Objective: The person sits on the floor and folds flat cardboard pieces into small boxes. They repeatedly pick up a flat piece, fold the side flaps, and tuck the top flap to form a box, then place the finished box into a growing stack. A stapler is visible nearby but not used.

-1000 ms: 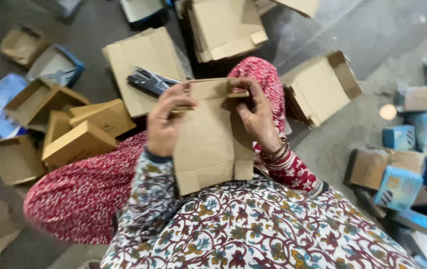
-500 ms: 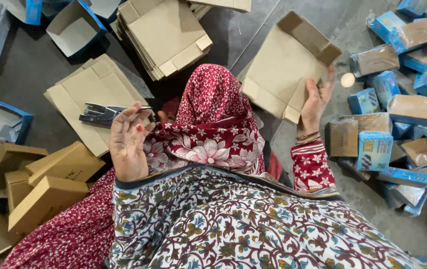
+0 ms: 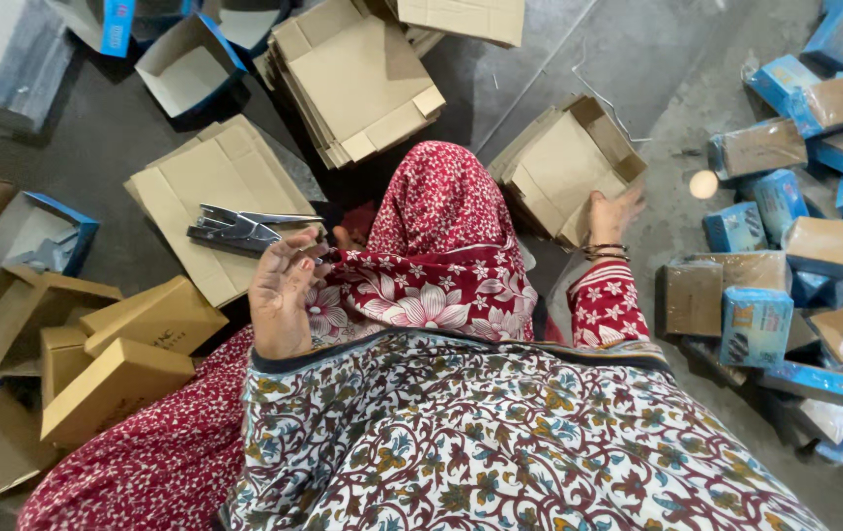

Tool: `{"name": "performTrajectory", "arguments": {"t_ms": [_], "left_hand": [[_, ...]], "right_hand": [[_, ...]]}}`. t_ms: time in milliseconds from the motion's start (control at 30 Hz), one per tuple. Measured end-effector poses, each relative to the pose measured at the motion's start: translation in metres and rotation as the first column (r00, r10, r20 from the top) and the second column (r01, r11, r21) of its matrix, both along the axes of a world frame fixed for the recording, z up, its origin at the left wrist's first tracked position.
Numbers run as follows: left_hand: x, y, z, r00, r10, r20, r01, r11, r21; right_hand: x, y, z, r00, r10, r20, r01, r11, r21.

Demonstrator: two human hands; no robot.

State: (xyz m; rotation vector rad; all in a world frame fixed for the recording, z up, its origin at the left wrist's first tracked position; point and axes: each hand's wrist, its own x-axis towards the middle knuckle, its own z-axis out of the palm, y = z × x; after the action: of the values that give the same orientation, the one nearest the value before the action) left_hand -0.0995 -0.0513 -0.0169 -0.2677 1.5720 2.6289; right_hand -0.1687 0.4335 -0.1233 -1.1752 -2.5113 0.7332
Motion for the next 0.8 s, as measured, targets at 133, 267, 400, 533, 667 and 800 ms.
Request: {"name": "performTrajectory", "arguments": {"t_ms": [133, 267, 400, 533, 667, 800], "left_hand": [[0.005, -0.011, 0.003, 1.0, 0.004, -0.004, -0.005, 0.994, -0.109], [0.006, -0.004, -0.003, 0.999, 0.016, 0.042, -0.012, 0.995, -0.101], [0.009, 0.003, -0.017, 1.0, 0.001, 0.025, 0.001, 0.998, -0.07], [0.013, -0.006, -0.028, 0.992, 0.017, 0.123, -0.012, 0.999, -0.04], [0.012, -0.015, -0.033, 0.991, 0.053, 0.123, -0.041, 0.994, -0.103], [0.007, -0.015, -0.034, 0.994, 0.023, 0.111, -0.015, 0.997, -0.07]], "right_hand": [[-0.028, -0.005, 0.032, 0.879, 0.332, -0.343, -0.218, 0.918, 0.331], [-0.109, -0.032, 0.05, 0.729, 0.414, -0.545, -0.447, 0.891, 0.079], [-0.194, -0.083, 0.056, 0.736, 0.361, -0.572, -0.564, 0.795, -0.224], [-0.228, -0.114, 0.069, 0.767, 0.363, -0.53, -0.51, 0.846, -0.158], [-0.235, -0.122, 0.081, 0.859, 0.292, -0.421, -0.404, 0.892, -0.205], [-0.243, -0.124, 0.095, 0.877, 0.266, -0.4, -0.34, 0.932, -0.125]]}}
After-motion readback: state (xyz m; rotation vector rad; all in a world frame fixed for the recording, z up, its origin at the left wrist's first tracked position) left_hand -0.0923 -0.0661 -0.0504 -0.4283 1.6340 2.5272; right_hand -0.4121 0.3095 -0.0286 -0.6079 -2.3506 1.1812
